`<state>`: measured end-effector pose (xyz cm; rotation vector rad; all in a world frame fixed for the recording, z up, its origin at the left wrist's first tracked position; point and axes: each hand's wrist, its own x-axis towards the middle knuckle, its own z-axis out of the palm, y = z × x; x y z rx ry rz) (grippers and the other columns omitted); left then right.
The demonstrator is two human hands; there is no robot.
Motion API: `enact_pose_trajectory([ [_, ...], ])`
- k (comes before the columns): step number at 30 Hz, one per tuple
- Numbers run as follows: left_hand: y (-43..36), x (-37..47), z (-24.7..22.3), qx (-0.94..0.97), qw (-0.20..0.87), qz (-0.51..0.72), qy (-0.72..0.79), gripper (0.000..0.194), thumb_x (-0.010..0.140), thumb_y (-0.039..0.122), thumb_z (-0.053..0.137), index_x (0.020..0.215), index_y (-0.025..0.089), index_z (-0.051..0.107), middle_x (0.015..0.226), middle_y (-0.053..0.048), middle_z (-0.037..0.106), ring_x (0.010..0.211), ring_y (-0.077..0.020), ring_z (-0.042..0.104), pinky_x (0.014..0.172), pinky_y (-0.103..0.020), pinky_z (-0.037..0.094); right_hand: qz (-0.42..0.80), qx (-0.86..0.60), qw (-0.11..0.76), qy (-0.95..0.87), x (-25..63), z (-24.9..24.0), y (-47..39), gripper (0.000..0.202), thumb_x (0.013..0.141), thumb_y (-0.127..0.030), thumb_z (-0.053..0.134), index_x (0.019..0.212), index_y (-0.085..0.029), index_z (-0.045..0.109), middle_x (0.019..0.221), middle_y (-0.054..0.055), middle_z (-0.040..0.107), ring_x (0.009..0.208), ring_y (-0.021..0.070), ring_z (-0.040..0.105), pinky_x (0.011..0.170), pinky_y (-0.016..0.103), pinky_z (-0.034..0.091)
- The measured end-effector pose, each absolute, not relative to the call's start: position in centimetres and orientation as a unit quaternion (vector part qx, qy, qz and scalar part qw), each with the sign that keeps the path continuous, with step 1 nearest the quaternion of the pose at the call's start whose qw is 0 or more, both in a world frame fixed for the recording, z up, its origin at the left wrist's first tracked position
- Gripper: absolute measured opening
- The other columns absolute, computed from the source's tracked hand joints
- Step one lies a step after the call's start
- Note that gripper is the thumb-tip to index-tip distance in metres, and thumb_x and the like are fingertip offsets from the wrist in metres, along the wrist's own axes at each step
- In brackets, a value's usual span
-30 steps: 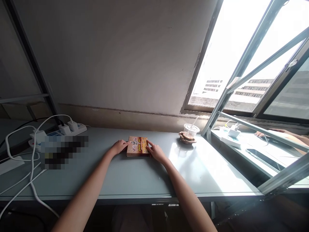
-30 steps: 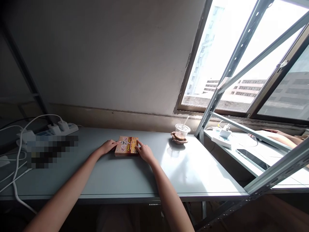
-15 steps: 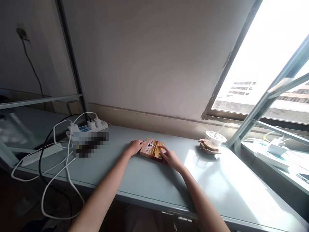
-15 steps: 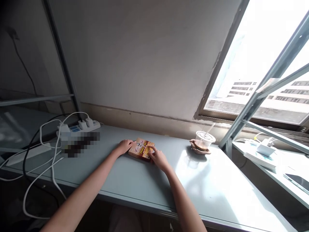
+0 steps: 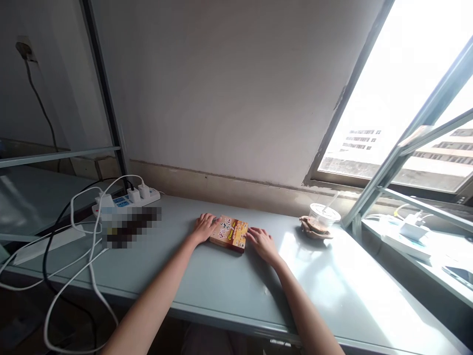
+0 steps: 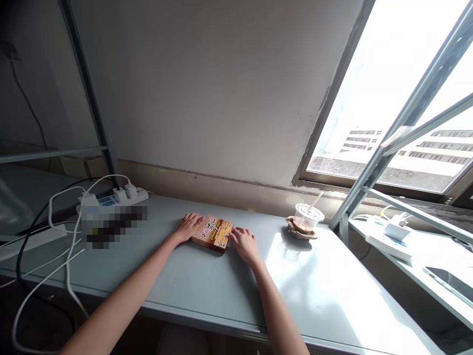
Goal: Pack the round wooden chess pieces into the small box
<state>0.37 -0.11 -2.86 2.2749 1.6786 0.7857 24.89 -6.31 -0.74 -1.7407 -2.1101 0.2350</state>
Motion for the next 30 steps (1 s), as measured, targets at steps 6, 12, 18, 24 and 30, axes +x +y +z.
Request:
enact_pose_trajectory([
  [6, 0.6, 0.6, -3.0, 0.767, 0.2, 0.247, 0.557, 0.059, 0.086, 0.059, 0.022, 0.119, 0.022, 0.053, 0.134, -0.01, 0.044, 0.128, -0.0255, 0.031, 0.106, -0.039, 0.019, 0.136, -0.589, 0.189, -0.774, 24.8, -2.2, -5.9, 0.053, 0.091, -0.053, 0.021, 0.133, -0.026, 0.038, 0.144, 0.003, 0.029, 0.135, 0.023, 0.015, 0.106, 0.045, 0.02],
  [12, -1.5, 1.5, -0.4, 0.749, 0.302, 0.403, 0.43, 0.066, 0.085, 0.056, 0.033, 0.14, 0.023, 0.02, 0.144, -0.008, 0.029, 0.131, -0.0228, 0.028, 0.103, -0.034, 0.03, -0.003, -0.511, 0.337, -0.791, 24.2, -0.8, -6.4, 0.07, 0.086, -0.059, 0.028, 0.143, -0.022, 0.009, 0.148, 0.004, 0.017, 0.136, 0.0227, 0.01, 0.109, 0.042, 0.021],
  [18, -4.9, 3.4, 2.2, 0.714, 0.254, 0.543, 0.361, 0.062, 0.089, 0.046, 0.035, 0.142, 0.024, 0.01, 0.124, -0.009, 0.052, 0.106, -0.0212, 0.053, 0.086, -0.031, 0.043, -0.025, -0.457, 0.402, -0.793, 24.0, 0.7, -7.5, 0.074, 0.087, -0.059, 0.018, 0.143, -0.019, -0.009, 0.148, 0.008, 0.017, 0.133, 0.0247, 0.021, 0.104, 0.041, 0.03],
  [24, -2.9, 0.6, 1.3, 0.621, -0.016, 0.652, 0.434, 0.046, 0.09, 0.04, 0.039, 0.13, 0.019, 0.04, 0.113, -0.013, 0.054, 0.109, -0.0242, 0.049, 0.093, -0.036, 0.037, 0.014, -0.551, 0.433, -0.713, 24.4, -0.5, -6.0, 0.063, 0.09, -0.051, 0.021, 0.143, -0.024, 0.0, 0.138, 0.007, 0.038, 0.128, 0.0219, 0.03, 0.103, 0.044, 0.024],
  [30, 0.0, -1.7, -0.7, 0.65, -0.068, 0.534, 0.537, 0.038, 0.091, 0.03, 0.033, 0.12, 0.019, 0.054, 0.1, -0.013, 0.058, 0.107, -0.0302, 0.047, 0.095, -0.046, 0.03, 0.149, -0.614, 0.409, -0.659, 24.4, -2.5, -4.6, 0.059, 0.089, -0.05, 0.028, 0.139, -0.02, 0.02, 0.125, 0.01, 0.052, 0.12, 0.0222, 0.041, 0.101, 0.045, 0.023],
])
